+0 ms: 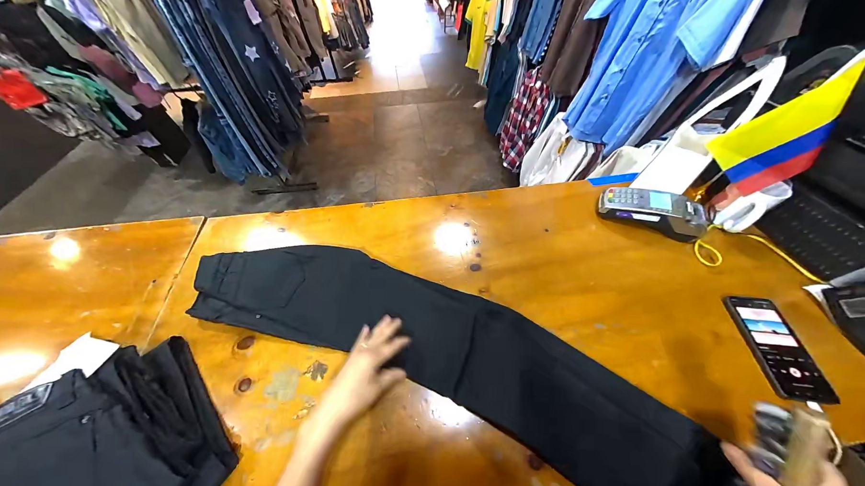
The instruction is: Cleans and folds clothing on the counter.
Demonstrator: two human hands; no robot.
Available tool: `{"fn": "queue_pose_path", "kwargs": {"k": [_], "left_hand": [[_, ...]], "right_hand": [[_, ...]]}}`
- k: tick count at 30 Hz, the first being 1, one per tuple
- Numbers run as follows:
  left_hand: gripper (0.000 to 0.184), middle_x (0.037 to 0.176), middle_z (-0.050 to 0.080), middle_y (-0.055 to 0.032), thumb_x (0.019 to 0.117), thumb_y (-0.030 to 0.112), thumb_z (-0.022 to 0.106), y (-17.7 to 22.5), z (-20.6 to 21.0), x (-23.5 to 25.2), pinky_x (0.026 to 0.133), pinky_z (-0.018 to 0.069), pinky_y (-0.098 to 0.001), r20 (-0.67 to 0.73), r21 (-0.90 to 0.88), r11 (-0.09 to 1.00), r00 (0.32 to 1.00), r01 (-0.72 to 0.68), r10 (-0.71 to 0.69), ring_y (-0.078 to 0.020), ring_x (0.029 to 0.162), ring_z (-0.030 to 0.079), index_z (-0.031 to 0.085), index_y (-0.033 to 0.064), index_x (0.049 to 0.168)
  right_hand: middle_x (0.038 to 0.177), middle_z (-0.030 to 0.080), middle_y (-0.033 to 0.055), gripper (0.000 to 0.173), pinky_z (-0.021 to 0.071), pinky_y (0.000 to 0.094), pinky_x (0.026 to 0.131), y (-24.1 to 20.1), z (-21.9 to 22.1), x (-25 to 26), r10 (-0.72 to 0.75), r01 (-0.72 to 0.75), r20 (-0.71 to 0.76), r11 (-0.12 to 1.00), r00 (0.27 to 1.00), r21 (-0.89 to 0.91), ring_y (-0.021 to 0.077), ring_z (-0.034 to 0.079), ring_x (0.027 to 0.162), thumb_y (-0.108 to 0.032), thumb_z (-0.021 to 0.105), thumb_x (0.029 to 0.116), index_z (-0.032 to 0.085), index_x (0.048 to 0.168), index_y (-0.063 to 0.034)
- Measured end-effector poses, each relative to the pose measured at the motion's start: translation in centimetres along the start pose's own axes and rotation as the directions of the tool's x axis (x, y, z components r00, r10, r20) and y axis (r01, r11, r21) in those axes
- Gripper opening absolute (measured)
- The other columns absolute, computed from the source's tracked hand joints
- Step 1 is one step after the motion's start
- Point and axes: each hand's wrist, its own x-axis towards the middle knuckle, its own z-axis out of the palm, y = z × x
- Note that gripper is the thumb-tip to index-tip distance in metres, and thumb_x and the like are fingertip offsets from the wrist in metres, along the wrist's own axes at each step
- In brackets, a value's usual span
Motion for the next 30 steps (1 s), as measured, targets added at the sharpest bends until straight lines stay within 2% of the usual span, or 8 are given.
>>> {"fn": "queue_pose_path", "kwargs": {"k": [3,9,12,17,22,25,27,30], "left_hand": [[0.054,0.160,0.045,-0.0074,0.0974,0.026,0.067,1.5,3.8,-0.9,0.127,0.0091,-0.0587,0.107,-0.021,0.999,0.993,-0.044,0.046,-0.0235,0.155,0.028,0.056,0.0108,0.148],[0.033,0.142,0.062,-0.0159,0.1016,0.000,0.052,0.7,5.0,-1.8,0.121,0.0351,-0.0491,-0.321,0.005,0.999,0.946,0.040,-0.036,-0.0315,0.141,0.051,0.069,0.0011,0.130],[0.031,0.134,0.067,-0.0159,0.1014,0.000,0.051,1.8,6.0,-1.9,0.120,0.0379,-0.0456,-0.403,-0.093,0.992,0.908,0.082,-0.113,-0.0300,0.135,0.057,0.073,-0.0002,0.123],[0.033,0.132,0.069,-0.0160,0.0977,-0.006,0.052,8.8,10.4,-5.8,0.114,0.0452,-0.0491,-0.267,-0.163,0.985,0.964,-0.056,0.011,-0.0324,0.130,0.061,0.073,0.0008,0.122],[0.050,0.149,0.056,-0.0145,0.0983,0.031,0.066,11.9,11.9,-8.2,0.121,0.0310,-0.0571,-0.264,-0.125,0.987,0.962,-0.105,0.069,-0.0311,0.145,0.045,0.061,0.0038,0.140],[0.060,0.158,0.046,-0.0139,0.1037,0.041,0.053,9.7,10.5,-7.8,0.123,0.0270,-0.0567,-0.349,-0.007,0.981,0.919,0.192,-0.182,-0.0289,0.150,0.038,0.051,0.0018,0.149],[0.058,0.154,0.050,-0.0149,0.1045,0.040,0.050,9.7,10.9,-7.9,0.120,0.0325,-0.0547,-0.367,0.028,0.945,0.883,0.327,-0.294,-0.0300,0.146,0.044,0.054,0.0003,0.146],[0.046,0.131,0.069,-0.0173,0.1024,0.034,0.057,11.2,12.0,-8.0,0.107,0.0489,-0.0534,-0.416,0.029,0.912,0.835,0.408,-0.361,-0.0340,0.125,0.064,0.068,-0.0020,0.129]], "right_hand": [[0.117,0.069,0.0207,0.071,0.0564,0.0524,0.090,-6.1,5.9,0.5,-0.179,0.151,0.256,0.981,0.950,0.125,0.0298,0.069,0.105,-0.014,0.081,0.0813,0.048,0.142,0.0028],[0.131,0.059,0.0274,0.044,0.0456,0.0616,0.101,-14.3,17.7,2.5,-0.439,0.575,0.534,0.811,0.722,-0.110,0.0465,0.057,0.121,-0.009,0.084,0.0803,0.066,0.117,0.0062],[0.103,0.069,0.0259,0.046,0.0508,0.0628,0.085,-15.8,16.8,2.6,-0.322,0.586,0.636,0.768,0.702,-0.258,0.0450,0.067,0.099,-0.009,0.083,0.0812,0.063,0.121,-0.0004],[0.117,0.063,0.0385,0.059,0.0447,0.0718,0.092,-10.5,8.8,6.0,-0.068,0.519,0.707,0.729,0.704,-0.446,0.0564,0.061,0.110,-0.013,0.079,0.0834,0.057,0.135,0.0065],[0.126,0.061,0.0319,0.078,0.0498,0.0655,0.093,-13.8,9.2,6.8,-0.382,0.523,0.552,0.844,0.742,-0.119,0.0452,0.064,0.110,-0.029,0.076,0.0905,0.038,0.150,0.0035],[0.124,0.068,0.0230,0.072,0.0558,0.0643,0.086,-20.8,17.5,2.1,-0.632,0.815,0.673,0.574,0.385,0.072,0.0404,0.070,0.104,-0.029,0.068,0.0964,0.036,0.159,-0.0134],[0.119,0.067,0.0218,0.057,0.0573,0.0584,0.083,-23.2,22.3,-3.2,-0.637,0.930,0.767,0.227,-0.082,0.288,0.0378,0.069,0.103,-0.042,0.056,0.1026,0.047,0.155,-0.0209],[0.094,0.066,0.0117,0.038,0.0540,0.0474,0.069,-24.9,28.6,-6.5,-0.444,0.615,0.440,-0.418,-0.781,0.669,0.0318,0.067,0.085,-0.043,0.046,0.1079,0.055,0.144,-0.0355]]}}
